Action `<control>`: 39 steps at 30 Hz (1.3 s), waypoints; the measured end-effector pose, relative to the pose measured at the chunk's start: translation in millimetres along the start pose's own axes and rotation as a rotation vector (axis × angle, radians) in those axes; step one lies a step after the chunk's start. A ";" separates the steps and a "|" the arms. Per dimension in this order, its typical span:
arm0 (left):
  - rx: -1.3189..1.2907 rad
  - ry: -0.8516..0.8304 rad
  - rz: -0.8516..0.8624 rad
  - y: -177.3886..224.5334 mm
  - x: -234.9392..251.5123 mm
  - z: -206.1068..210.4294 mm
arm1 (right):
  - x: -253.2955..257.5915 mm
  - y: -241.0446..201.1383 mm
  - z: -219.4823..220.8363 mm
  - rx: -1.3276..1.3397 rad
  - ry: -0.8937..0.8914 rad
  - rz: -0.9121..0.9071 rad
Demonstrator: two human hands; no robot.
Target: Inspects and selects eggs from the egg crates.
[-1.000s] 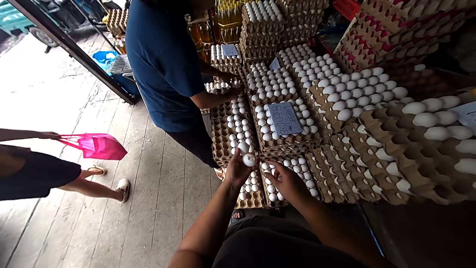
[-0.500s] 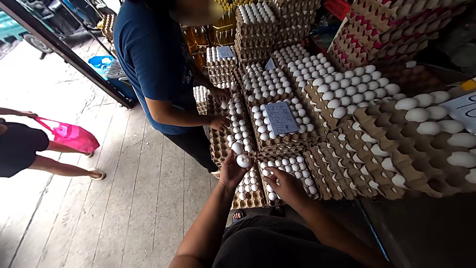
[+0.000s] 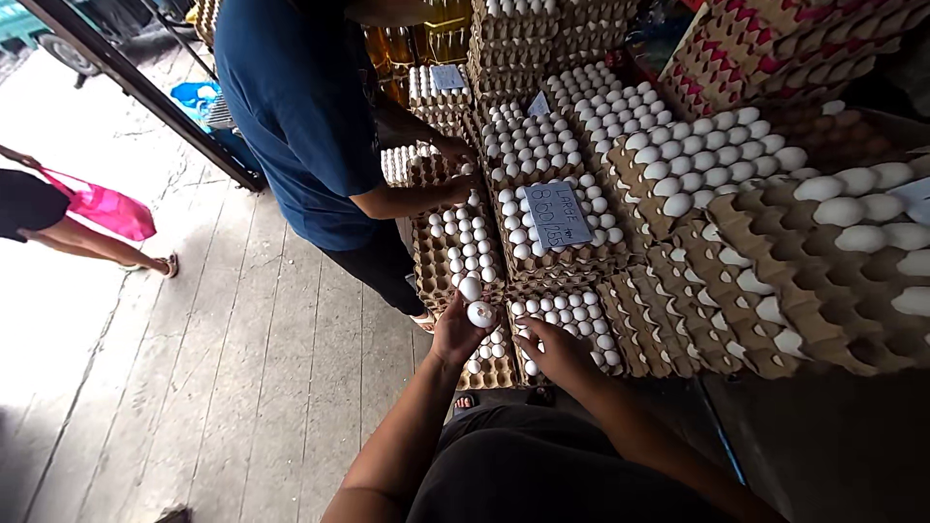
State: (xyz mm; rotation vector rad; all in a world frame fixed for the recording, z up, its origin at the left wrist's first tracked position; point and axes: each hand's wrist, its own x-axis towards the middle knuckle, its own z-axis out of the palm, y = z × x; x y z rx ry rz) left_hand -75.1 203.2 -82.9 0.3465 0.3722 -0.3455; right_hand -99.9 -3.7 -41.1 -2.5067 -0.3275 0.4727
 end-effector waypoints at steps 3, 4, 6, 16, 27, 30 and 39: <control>0.000 -0.003 -0.003 2.4 -2.7 -2.7 | -0.1 -1.6 -0.4 -0.004 -0.031 0.013; -0.003 -0.001 -0.002 3.3 -3.9 -1.9 | -0.2 -3.0 -1.5 -0.002 -0.043 0.022; -0.007 0.007 0.003 4.3 -6.6 1.0 | 0.0 -4.9 -2.9 -0.003 -0.058 0.033; 0.016 0.018 0.011 8.5 -18.7 1.1 | -2.3 -5.8 -1.5 -0.015 -0.075 0.002; -0.001 0.036 -0.001 5.4 -21.1 -5.2 | -0.5 -4.4 4.3 -0.031 -0.102 -0.003; -0.014 0.017 -0.001 5.4 -21.6 -6.2 | -0.5 -3.9 5.4 -0.038 -0.104 0.001; -0.004 0.054 0.006 5.0 -25.0 -2.3 | 1.0 -0.9 5.0 -0.025 -0.128 0.010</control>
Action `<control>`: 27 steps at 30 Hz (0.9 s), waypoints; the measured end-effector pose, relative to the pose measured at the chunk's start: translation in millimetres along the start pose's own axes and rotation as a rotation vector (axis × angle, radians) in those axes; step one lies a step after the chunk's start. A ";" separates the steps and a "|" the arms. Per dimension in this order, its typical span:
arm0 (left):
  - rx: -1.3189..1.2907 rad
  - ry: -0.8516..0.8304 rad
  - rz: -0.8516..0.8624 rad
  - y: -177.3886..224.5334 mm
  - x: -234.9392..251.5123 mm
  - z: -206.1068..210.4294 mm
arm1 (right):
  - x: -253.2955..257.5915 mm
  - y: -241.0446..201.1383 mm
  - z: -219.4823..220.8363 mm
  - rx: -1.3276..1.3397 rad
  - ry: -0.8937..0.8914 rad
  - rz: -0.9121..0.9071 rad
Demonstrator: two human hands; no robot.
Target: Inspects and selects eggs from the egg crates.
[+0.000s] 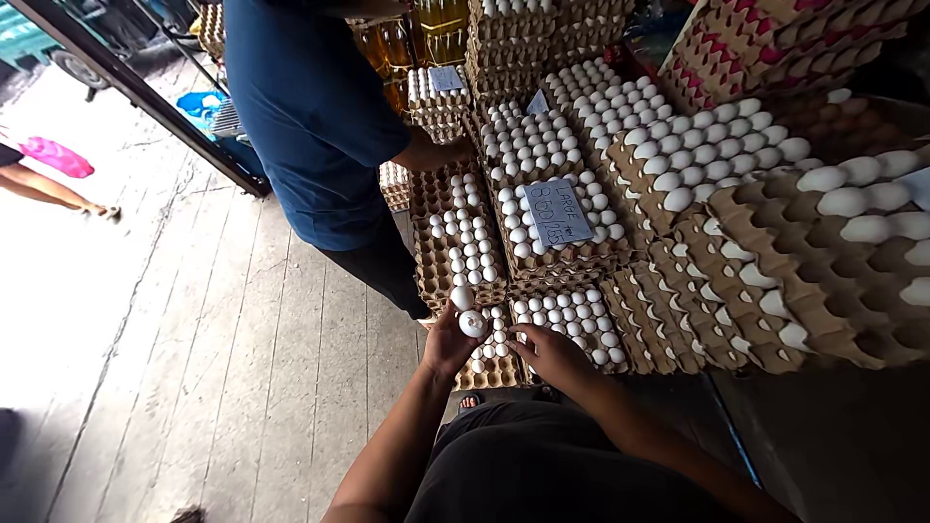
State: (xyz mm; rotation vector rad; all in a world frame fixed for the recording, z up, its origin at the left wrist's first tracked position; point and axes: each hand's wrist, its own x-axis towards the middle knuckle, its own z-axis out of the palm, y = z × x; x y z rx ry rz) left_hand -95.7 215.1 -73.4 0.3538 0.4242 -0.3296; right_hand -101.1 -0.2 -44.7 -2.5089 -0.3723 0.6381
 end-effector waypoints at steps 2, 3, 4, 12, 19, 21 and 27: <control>-0.003 -0.004 -0.004 -0.9 0.2 -1.1 | -0.4 -0.1 -0.9 -0.003 -0.014 0.011; 0.000 -0.008 -0.007 -1.5 0.2 -1.8 | -0.6 0.1 -1.2 -0.002 -0.017 0.013; 0.007 -0.008 -0.010 -1.8 0.2 -1.6 | -0.4 0.4 -1.4 -0.001 -0.016 0.012; 0.058 0.007 -0.019 -8.2 2.0 9.9 | -6.7 -2.2 -10.6 0.011 -0.035 -0.010; 0.077 -0.033 -0.046 -14.7 5.1 15.5 | -9.6 6.7 -12.2 0.016 -0.064 0.011; 0.085 -0.015 -0.051 -16.2 6.4 17.9 | -10.2 9.4 -13.1 0.023 -0.068 0.016; 0.085 0.003 -0.062 -20.3 6.8 25.1 | -10.5 14.5 -10.4 0.020 -0.072 0.008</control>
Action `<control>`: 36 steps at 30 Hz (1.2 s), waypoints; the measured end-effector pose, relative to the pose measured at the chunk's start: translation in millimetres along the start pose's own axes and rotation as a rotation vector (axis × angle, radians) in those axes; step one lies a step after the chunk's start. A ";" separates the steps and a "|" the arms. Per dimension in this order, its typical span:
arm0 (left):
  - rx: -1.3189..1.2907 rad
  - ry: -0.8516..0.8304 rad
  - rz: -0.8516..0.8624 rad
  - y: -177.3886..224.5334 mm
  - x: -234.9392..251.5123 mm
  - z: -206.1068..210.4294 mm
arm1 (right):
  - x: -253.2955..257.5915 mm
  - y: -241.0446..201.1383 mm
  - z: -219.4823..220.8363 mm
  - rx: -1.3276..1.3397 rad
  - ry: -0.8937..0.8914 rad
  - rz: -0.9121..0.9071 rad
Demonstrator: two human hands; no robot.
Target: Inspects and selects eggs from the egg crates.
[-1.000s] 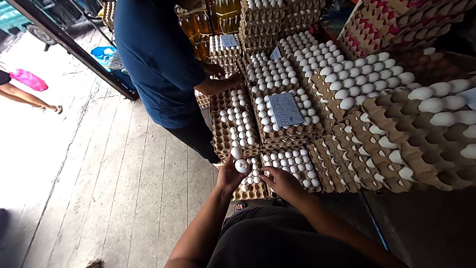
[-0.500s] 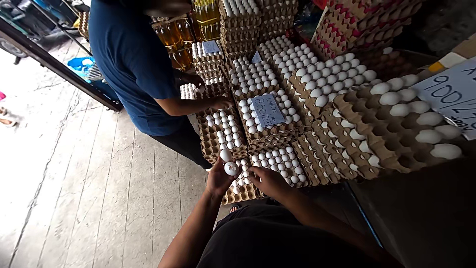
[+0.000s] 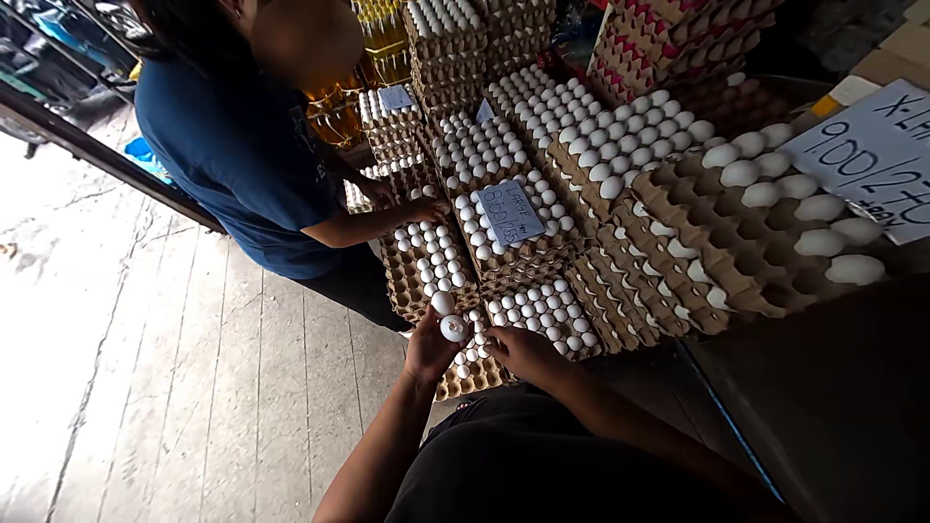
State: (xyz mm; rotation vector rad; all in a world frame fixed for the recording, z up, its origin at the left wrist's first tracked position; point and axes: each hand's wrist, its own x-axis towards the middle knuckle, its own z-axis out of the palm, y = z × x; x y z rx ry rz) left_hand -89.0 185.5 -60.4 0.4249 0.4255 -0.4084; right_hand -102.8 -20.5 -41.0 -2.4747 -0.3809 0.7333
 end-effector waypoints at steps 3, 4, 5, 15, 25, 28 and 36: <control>0.006 0.002 -0.003 -1.8 0.3 0.4 | 0.4 1.0 0.3 -0.006 -0.001 -0.006; 0.012 -0.009 -0.005 -2.2 0.4 -0.3 | 0.7 1.1 0.2 -0.009 -0.005 -0.003; 0.016 -0.024 -0.005 -2.9 0.4 -1.9 | 0.7 0.9 0.2 -0.007 -0.007 0.000; 0.028 -0.032 0.001 -6.6 -3.7 -12.0 | 0.8 -0.5 2.8 -0.023 -0.017 -0.025; 0.006 -0.003 -0.005 -8.1 -6.7 -10.3 | -1.8 -1.1 4.7 -0.031 -0.024 -0.015; 0.016 -0.022 -0.005 -8.0 -6.5 -11.5 | -2.6 -1.2 4.8 -0.036 -0.035 -0.008; 0.042 -0.027 -0.006 -7.0 -7.6 -11.7 | -3.2 -2.6 8.2 -0.040 -0.040 -0.004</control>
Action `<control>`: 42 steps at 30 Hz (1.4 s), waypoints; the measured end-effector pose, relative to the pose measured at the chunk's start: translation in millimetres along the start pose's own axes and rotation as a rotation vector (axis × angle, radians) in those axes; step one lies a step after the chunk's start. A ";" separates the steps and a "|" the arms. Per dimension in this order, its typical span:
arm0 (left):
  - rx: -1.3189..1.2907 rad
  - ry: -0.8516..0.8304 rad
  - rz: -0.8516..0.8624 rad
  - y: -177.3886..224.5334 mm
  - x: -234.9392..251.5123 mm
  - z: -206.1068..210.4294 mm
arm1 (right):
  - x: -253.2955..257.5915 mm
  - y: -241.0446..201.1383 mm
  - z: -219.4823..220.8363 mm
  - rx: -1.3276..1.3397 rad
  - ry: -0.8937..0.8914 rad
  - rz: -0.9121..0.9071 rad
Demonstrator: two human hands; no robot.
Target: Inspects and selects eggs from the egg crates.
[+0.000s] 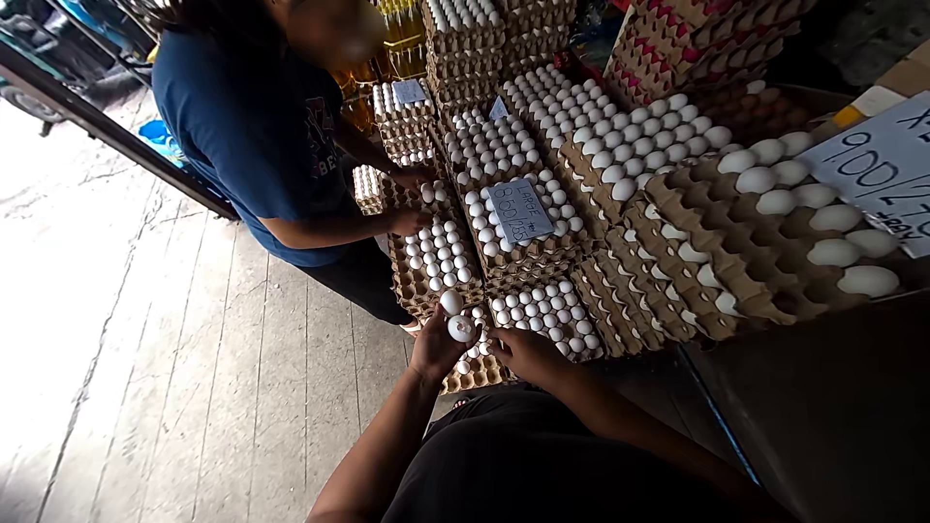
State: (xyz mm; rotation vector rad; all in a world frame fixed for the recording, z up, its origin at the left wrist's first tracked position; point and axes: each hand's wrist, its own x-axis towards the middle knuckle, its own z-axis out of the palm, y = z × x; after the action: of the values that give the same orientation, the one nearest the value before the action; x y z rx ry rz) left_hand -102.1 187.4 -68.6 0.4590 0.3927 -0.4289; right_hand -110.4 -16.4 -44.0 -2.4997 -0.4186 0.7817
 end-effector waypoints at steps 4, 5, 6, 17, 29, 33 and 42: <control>0.008 -0.015 -0.007 1.0 -1.4 -0.4 | -0.2 -1.7 -0.1 0.004 -0.007 0.000; 0.007 -0.023 -0.011 1.3 -1.6 -0.8 | -0.2 -1.7 -0.2 0.001 -0.007 -0.002; 0.001 -0.024 -0.014 1.4 -1.7 -1.1 | -0.2 -1.8 -0.5 -0.001 -0.007 -0.003; -0.025 -0.009 -0.015 1.5 -1.5 -3.1 | 4.6 -2.8 -0.5 -0.013 -0.025 0.001; 0.011 -0.004 -0.031 -4.5 -1.8 -8.9 | 9.3 -3.0 1.4 -0.039 -0.029 0.014; 0.032 -0.007 -0.047 -6.7 -2.4 -8.5 | 8.4 -2.8 1.8 -0.038 -0.023 0.013; 0.014 -0.018 -0.063 -10.0 0.5 -8.9 | 6.8 -0.2 1.8 -0.044 -0.017 0.021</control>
State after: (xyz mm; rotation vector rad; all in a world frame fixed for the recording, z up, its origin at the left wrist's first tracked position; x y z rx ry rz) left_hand -108.7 183.6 -79.6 0.4567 0.3875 -0.4968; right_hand -106.2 -12.7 -48.2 -2.5432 -0.4205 0.8101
